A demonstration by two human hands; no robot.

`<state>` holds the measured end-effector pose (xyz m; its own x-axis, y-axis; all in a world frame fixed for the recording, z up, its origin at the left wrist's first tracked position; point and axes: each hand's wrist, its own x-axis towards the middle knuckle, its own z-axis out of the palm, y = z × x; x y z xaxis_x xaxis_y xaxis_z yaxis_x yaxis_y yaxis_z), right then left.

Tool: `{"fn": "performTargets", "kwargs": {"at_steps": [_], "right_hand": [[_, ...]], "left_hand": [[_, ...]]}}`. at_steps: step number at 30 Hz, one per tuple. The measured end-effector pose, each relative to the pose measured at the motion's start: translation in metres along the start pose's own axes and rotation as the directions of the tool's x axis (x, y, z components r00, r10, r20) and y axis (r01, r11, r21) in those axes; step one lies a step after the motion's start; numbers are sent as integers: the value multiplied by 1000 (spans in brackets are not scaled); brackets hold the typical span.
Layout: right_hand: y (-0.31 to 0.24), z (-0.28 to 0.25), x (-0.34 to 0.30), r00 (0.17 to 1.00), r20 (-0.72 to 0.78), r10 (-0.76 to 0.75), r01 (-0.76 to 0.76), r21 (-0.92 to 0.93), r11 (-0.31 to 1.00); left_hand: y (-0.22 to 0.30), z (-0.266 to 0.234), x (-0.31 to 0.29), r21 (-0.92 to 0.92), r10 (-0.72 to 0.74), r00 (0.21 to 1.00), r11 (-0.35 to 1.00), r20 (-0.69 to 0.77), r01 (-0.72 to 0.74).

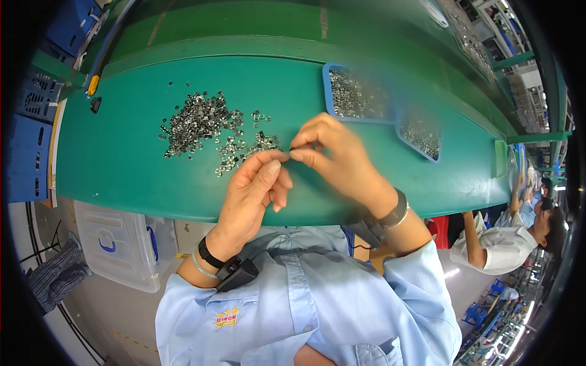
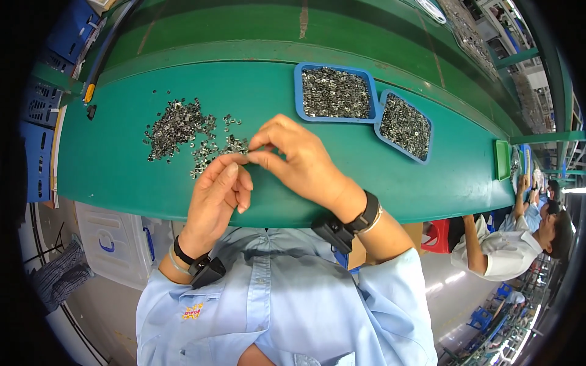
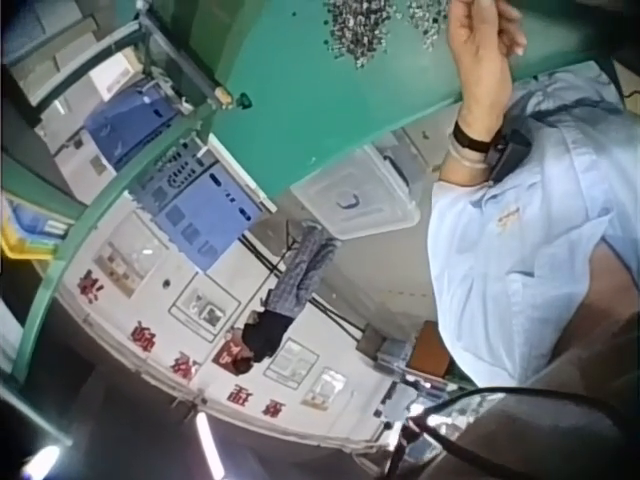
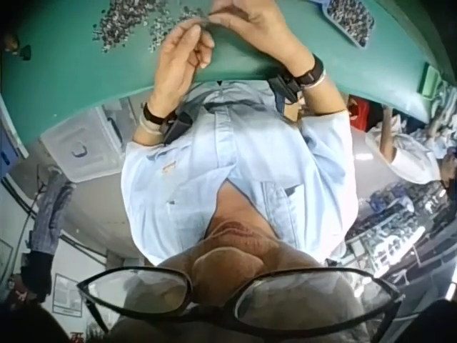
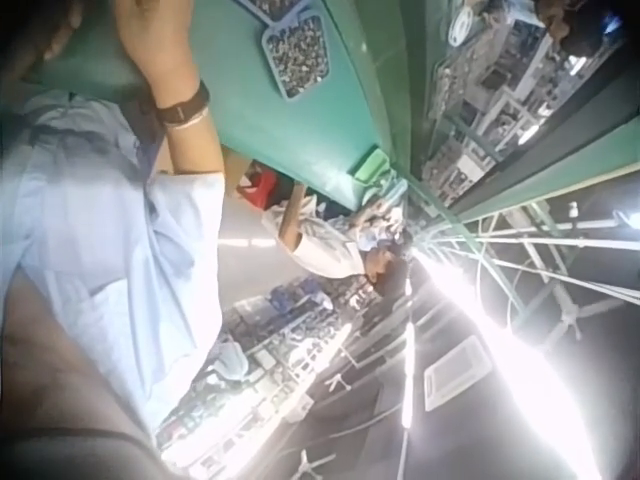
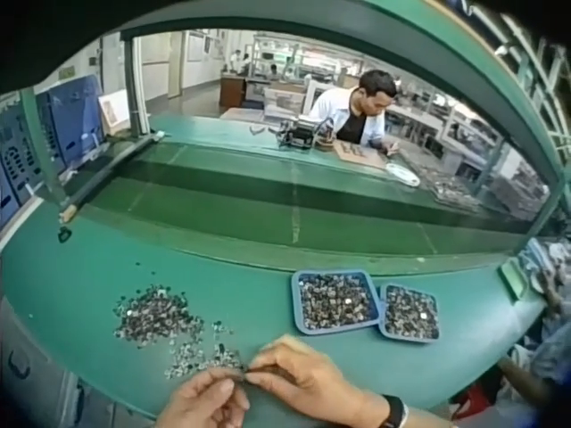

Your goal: Sort small electronic components from a pile on the assembly line into plastic bins.

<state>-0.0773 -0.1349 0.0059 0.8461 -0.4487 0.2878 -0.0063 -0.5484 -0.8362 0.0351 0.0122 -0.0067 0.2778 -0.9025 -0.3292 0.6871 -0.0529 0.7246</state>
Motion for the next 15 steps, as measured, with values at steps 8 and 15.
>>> {"fn": "performTargets", "kwargs": {"at_steps": [8, 15], "right_hand": [[-13, 9, -40, 960, -241, -141, 94, -196, 976], [-16, 6, -56, 942, -280, -187, 116, -252, 961]], "left_hand": [[-16, 17, 7, -299, -92, 973, 942, 212, 154], [-20, 25, 5, -204, -90, 959, 968, 269, 147]]}}
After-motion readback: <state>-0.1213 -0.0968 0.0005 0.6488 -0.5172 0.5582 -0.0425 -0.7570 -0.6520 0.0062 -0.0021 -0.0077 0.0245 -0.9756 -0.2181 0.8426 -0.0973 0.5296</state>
